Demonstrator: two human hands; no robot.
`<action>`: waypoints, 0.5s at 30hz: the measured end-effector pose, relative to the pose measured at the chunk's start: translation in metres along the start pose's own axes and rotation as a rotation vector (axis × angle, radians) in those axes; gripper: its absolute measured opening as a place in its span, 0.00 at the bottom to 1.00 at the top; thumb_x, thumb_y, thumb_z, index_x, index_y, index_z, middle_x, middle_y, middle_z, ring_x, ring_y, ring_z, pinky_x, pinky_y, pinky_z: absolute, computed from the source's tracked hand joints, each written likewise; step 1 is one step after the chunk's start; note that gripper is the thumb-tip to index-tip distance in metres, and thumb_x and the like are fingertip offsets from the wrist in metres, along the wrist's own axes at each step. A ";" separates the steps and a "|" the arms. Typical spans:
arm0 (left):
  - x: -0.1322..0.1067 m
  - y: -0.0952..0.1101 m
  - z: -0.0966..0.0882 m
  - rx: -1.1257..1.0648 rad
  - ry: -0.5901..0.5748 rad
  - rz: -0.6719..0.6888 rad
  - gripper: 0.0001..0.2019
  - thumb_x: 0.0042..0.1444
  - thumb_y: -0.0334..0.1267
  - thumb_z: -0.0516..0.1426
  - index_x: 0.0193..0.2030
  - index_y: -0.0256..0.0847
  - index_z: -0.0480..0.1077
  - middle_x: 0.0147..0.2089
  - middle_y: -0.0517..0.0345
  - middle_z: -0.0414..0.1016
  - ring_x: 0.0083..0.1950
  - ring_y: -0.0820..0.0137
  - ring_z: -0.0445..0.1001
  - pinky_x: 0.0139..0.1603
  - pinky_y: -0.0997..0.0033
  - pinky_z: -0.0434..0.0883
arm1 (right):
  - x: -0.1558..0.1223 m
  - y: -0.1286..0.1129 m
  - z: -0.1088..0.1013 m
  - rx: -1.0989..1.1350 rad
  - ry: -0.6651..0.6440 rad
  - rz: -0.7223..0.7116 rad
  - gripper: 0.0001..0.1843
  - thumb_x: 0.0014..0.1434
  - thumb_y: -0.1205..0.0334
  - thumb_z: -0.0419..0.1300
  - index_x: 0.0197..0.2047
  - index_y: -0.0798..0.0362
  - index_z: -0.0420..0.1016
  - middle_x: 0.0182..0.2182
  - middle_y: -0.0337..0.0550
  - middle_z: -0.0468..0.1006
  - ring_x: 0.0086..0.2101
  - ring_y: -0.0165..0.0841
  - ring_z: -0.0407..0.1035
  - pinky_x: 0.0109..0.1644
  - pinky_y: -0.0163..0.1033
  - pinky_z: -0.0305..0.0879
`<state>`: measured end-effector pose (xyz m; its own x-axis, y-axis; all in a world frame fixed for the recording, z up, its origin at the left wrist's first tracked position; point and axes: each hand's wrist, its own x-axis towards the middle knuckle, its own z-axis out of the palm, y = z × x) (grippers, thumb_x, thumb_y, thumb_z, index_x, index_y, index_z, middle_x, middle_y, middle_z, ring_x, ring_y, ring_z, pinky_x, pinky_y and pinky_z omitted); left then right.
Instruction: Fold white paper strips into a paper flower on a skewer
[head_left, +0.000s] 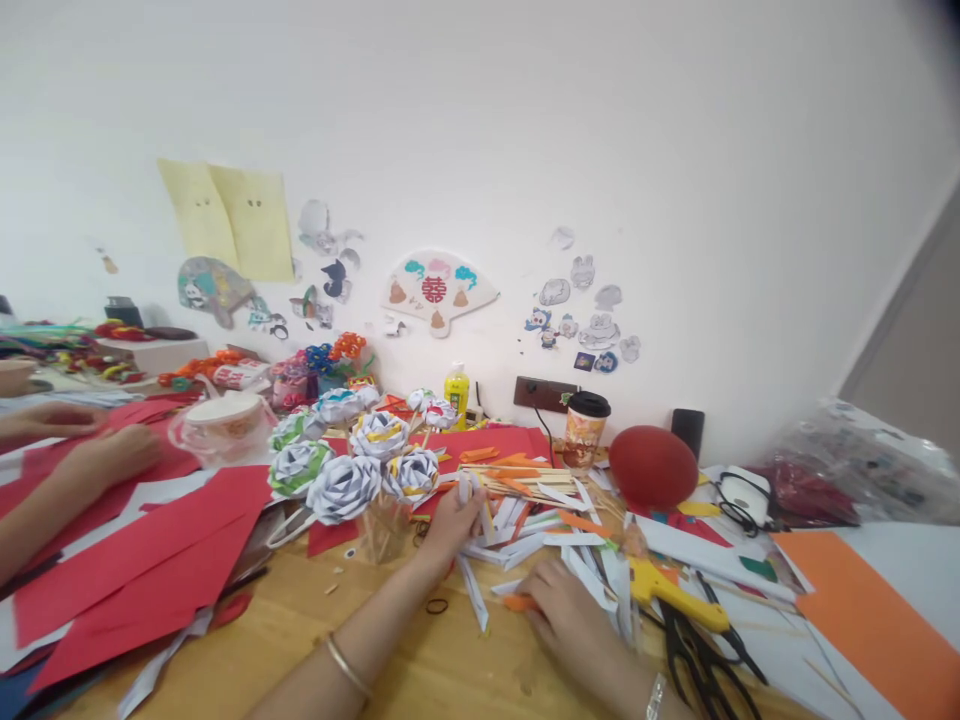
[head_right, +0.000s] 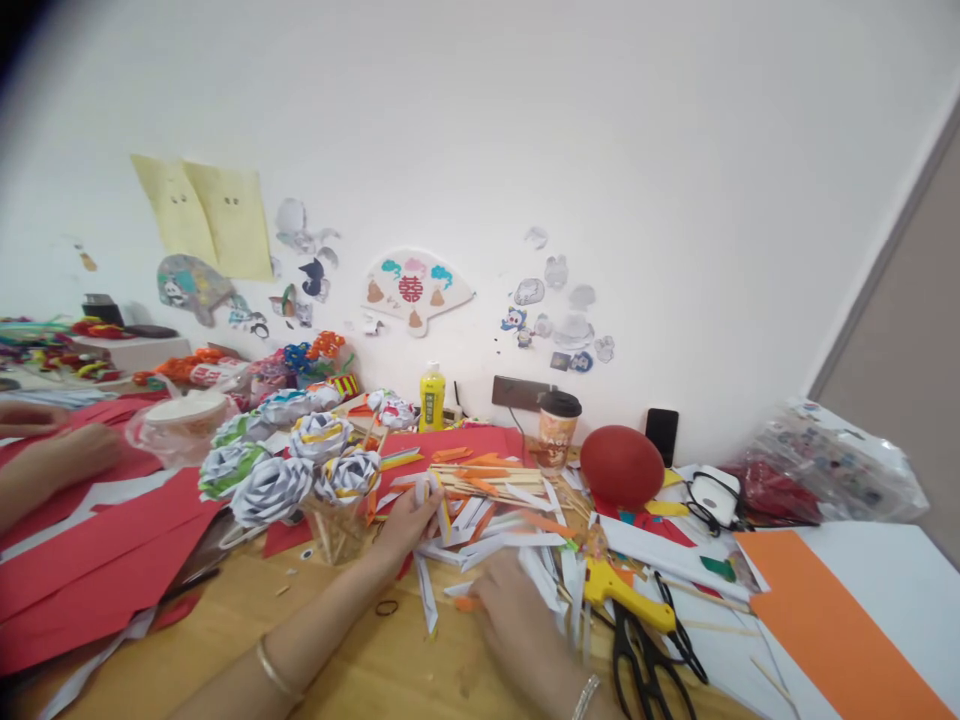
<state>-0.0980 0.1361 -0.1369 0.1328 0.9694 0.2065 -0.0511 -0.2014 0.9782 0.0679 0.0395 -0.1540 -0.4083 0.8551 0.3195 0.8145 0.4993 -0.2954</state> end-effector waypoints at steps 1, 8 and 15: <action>0.000 -0.002 -0.001 -0.005 0.001 -0.001 0.22 0.44 0.57 0.53 0.22 0.37 0.66 0.09 0.69 0.56 0.13 0.76 0.56 0.19 0.76 0.56 | 0.001 0.000 0.003 -0.001 0.010 -0.007 0.08 0.56 0.71 0.52 0.33 0.52 0.71 0.33 0.42 0.72 0.38 0.35 0.64 0.41 0.38 0.61; 0.000 -0.015 -0.003 -0.033 -0.014 -0.047 0.23 0.45 0.59 0.53 0.22 0.37 0.66 0.08 0.70 0.56 0.11 0.78 0.52 0.16 0.78 0.50 | 0.005 0.011 0.014 0.158 0.178 -0.078 0.12 0.60 0.68 0.46 0.43 0.51 0.67 0.37 0.45 0.72 0.39 0.34 0.67 0.42 0.38 0.64; -0.020 -0.012 0.009 -0.043 -0.098 -0.081 0.21 0.43 0.57 0.56 0.28 0.36 0.67 0.16 0.64 0.67 0.13 0.79 0.55 0.15 0.79 0.53 | 0.001 0.022 0.020 0.303 0.298 0.004 0.15 0.60 0.67 0.43 0.48 0.49 0.64 0.42 0.46 0.72 0.44 0.34 0.67 0.47 0.38 0.66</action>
<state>-0.0914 0.1182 -0.1523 0.2345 0.9633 0.1303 -0.0784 -0.1149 0.9903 0.0770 0.0546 -0.1782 -0.2321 0.8016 0.5509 0.6400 0.5524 -0.5342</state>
